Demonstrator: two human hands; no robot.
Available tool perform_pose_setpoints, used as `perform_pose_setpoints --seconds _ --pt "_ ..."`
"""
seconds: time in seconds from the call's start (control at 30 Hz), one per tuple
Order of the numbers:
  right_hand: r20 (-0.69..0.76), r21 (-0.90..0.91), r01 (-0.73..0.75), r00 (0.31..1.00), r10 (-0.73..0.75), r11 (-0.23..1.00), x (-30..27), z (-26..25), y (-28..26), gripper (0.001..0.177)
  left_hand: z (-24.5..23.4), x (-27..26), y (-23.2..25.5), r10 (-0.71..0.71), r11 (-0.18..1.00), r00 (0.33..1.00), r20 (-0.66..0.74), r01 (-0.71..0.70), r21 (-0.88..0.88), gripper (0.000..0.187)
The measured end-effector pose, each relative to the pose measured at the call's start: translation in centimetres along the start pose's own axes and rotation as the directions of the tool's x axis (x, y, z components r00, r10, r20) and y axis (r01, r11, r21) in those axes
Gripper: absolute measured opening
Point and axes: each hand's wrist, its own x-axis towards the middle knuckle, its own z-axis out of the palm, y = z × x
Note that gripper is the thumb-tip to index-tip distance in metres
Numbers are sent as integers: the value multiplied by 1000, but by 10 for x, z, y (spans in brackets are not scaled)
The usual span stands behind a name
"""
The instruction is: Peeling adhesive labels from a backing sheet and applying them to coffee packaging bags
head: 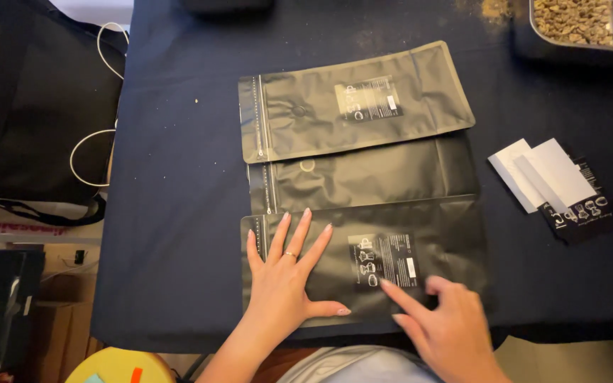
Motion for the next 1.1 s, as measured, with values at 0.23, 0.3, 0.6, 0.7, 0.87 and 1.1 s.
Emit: perform_pose_setpoints --seconds 0.23,0.3,0.6,0.7,0.87,1.1 --pt "-59 95 -149 986 155 984 -28 -4 34 40 -3 -1 0 -8 999 1000 -2 8 -39 137" --pt "-149 204 -169 968 201 964 -30 -8 44 36 -5 -1 0 -18 996 1000 -17 16 -93 143" --pt "-107 360 -636 699 707 683 -36 -26 80 32 -29 -62 -30 -540 825 804 -248 447 -346 33" --pt "-45 289 -516 834 550 806 -55 13 108 43 10 -89 -24 -566 814 811 -148 521 -258 59" --pt "188 763 -563 663 725 317 -51 4 101 30 -31 -81 -17 -692 496 691 209 666 -557 30" --pt "32 890 -355 674 738 286 22 -72 114 26 -101 -7 -24 -671 451 736 85 497 -742 25"
